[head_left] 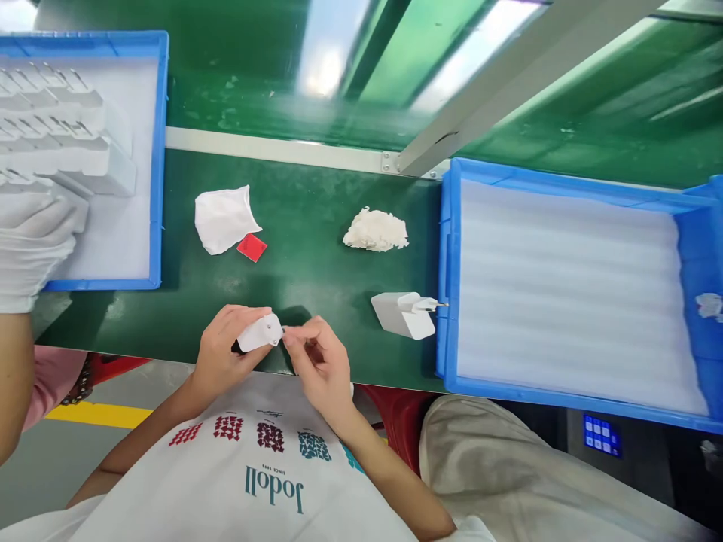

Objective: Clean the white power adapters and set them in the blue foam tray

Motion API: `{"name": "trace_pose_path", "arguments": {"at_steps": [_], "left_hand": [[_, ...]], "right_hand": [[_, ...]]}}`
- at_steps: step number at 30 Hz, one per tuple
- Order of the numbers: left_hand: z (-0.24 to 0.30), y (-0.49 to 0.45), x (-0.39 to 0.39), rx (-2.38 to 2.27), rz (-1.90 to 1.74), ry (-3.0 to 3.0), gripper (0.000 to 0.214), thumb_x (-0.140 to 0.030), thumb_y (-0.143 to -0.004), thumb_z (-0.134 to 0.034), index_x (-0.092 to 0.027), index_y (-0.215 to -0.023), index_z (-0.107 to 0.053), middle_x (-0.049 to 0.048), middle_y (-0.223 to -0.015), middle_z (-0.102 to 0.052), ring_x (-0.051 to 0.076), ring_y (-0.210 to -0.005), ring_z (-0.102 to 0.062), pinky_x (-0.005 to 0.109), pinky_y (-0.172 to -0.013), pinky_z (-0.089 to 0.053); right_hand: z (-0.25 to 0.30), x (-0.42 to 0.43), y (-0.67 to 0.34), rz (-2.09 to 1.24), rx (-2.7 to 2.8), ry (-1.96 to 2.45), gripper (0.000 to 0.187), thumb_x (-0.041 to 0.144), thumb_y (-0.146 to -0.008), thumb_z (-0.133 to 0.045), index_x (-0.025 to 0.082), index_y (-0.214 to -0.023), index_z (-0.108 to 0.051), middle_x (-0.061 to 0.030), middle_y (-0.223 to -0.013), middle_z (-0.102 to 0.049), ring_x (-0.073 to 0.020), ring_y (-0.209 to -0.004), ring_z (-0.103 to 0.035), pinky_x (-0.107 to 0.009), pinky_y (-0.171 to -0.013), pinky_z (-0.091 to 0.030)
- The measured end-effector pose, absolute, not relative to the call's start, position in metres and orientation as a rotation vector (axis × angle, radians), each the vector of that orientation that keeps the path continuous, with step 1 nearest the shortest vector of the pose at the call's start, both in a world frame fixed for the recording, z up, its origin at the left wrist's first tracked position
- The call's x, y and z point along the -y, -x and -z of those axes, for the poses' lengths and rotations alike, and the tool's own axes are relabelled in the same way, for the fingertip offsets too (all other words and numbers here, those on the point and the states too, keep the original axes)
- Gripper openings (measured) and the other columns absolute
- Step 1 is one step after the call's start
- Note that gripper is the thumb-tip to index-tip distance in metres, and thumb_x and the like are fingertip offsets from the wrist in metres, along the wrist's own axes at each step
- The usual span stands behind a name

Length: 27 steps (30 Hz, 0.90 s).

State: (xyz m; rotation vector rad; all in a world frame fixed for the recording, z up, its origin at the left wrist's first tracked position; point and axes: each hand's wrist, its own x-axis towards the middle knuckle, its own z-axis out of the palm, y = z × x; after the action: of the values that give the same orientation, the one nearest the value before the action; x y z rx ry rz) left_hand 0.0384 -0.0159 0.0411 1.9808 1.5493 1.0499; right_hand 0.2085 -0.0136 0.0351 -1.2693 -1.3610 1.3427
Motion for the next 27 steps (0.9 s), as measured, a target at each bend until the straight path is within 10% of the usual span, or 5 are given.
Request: {"name": "trace_pose_path", "arguments": {"at_steps": [8,19,27], "left_hand": [[-0.038,-0.037,0.018,-1.588,-1.023,-1.96,0.029,-0.019,-0.085,-0.074,-0.021,-0.113,-0.067,0.0048,-0.105,-0.077,0.019,-0.091,-0.068,0.03,-0.079,-0.056],[-0.038,-0.036,0.015,-1.527,-1.065,-1.953,0.029,-0.021,-0.086,-0.074,-0.022,-0.114,-0.068,0.0046,-0.102,-0.078,0.018,-0.086,-0.067,0.029,-0.074,-0.056],[-0.039,-0.038,0.016,-1.564,-1.071,-1.951,0.024,-0.019,-0.086,-0.071,-0.023,-0.11,-0.067,0.0023,-0.097,-0.077,0.018,-0.086,-0.068,0.03,-0.076,-0.056]], "right_hand": [[-0.047,0.013,-0.22,-1.534,1.078,1.227,0.02,0.037,-0.09,-0.069,0.025,-0.105,-0.065,0.0029,-0.079,-0.057,-0.0097,-0.062,-0.059,-0.023,-0.053,-0.06],[-0.056,-0.004,-0.206,-1.683,1.141,1.256,0.023,0.042,-0.093,-0.064,0.022,-0.084,-0.059,0.0076,-0.058,-0.049,-0.0062,-0.041,-0.042,-0.021,-0.041,-0.034],[-0.053,-0.028,-0.195,-1.481,1.351,1.224,0.015,0.035,-0.092,-0.063,0.022,-0.084,-0.063,0.0015,-0.072,-0.06,-0.0114,-0.062,-0.051,-0.025,-0.056,-0.041]]}}
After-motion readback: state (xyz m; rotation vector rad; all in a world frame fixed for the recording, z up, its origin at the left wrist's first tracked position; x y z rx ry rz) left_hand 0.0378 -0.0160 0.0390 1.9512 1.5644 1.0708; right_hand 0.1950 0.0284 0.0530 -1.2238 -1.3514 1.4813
